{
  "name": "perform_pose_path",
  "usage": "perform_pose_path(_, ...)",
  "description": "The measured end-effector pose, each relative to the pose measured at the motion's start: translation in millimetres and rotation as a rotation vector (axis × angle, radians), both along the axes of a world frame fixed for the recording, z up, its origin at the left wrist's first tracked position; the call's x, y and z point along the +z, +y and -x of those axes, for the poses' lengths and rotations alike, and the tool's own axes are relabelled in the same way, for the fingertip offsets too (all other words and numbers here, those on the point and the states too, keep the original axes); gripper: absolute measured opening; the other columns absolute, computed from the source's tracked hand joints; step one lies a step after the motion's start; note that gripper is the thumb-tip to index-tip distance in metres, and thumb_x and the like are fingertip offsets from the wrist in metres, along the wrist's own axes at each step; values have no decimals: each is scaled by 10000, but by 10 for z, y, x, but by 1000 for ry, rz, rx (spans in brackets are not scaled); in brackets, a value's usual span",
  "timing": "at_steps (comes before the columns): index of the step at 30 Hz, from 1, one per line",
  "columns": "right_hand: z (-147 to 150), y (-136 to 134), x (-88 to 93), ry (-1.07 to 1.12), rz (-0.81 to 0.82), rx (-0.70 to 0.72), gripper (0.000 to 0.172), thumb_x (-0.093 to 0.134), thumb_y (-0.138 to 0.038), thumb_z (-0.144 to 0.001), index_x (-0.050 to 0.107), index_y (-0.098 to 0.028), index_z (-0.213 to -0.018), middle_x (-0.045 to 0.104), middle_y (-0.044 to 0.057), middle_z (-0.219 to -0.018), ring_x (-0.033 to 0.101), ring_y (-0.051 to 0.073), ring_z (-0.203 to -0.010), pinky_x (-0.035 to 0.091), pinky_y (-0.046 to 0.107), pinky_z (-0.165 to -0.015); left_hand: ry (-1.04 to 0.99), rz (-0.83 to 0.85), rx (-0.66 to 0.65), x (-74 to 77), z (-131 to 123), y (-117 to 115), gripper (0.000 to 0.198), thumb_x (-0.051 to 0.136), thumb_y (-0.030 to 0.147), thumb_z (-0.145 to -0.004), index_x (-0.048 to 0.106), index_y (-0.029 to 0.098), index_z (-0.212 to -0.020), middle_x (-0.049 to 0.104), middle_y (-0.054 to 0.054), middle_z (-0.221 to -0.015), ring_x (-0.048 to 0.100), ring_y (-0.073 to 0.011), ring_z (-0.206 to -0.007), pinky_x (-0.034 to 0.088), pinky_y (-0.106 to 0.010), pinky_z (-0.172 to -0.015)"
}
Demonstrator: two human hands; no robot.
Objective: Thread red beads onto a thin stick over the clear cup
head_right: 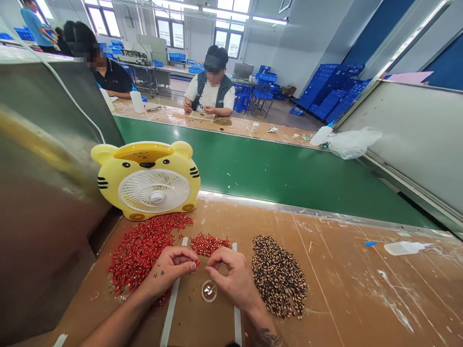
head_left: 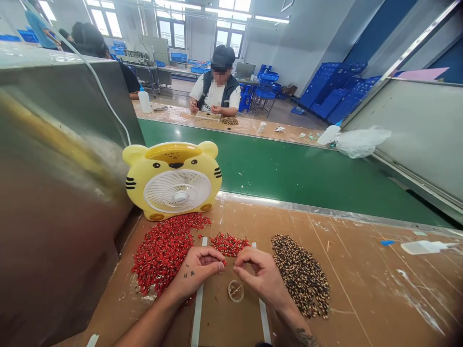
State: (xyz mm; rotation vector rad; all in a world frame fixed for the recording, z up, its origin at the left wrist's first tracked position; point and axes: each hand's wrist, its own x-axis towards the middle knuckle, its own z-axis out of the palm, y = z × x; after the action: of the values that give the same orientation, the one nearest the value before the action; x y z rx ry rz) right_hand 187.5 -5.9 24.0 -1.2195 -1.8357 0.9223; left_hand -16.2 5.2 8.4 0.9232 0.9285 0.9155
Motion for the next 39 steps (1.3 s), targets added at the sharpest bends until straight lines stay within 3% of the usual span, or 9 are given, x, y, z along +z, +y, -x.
perform_pose_path(7, 131, 8, 40, 44, 1, 30, 92, 702, -218, -845, 697, -196, -756, 704, 31, -756, 648, 170, -723, 499, 274, -698, -25, -58, -3, -17, 4, 11, 116, 806, 195, -644, 777, 140, -743, 738, -51, -748, 644, -155, -701, 507, -245, -687)
perform_pose_path(20, 174, -32, 71, 36, -82, 44, 89, 679, -167, -859, 758, -205, -858, 750, 46, -843, 689, 170, -781, 529, 264, -744, -30, -150, -5, -65, 7, 22, 91, 784, 169, -678, 803, 157, -766, 738, -61, -775, 654, -165, -747, 510, -242, -707)
perform_pose_path(29, 166, -14, 11, 121, 146, -34, 96, 702, -246, -851, 783, -211, -814, 755, 36, -803, 686, 172, -755, 523, 254, -715, 71, -266, 43, -62, 21, 2, 72, 756, 177, -718, 814, 169, -760, 718, -71, -763, 653, -166, -733, 503, -230, -664)
perform_pose_path(39, 154, -19, 26, 61, 171, -3, 170, 680, -301, -871, 788, -196, -793, 702, 29, -706, 607, 156, -660, 445, 254, -625, 231, -333, 59, -99, 36, -42, 86, 732, 166, -744, 815, 174, -768, 735, -65, -704, 638, -147, -635, 468, -207, -587)
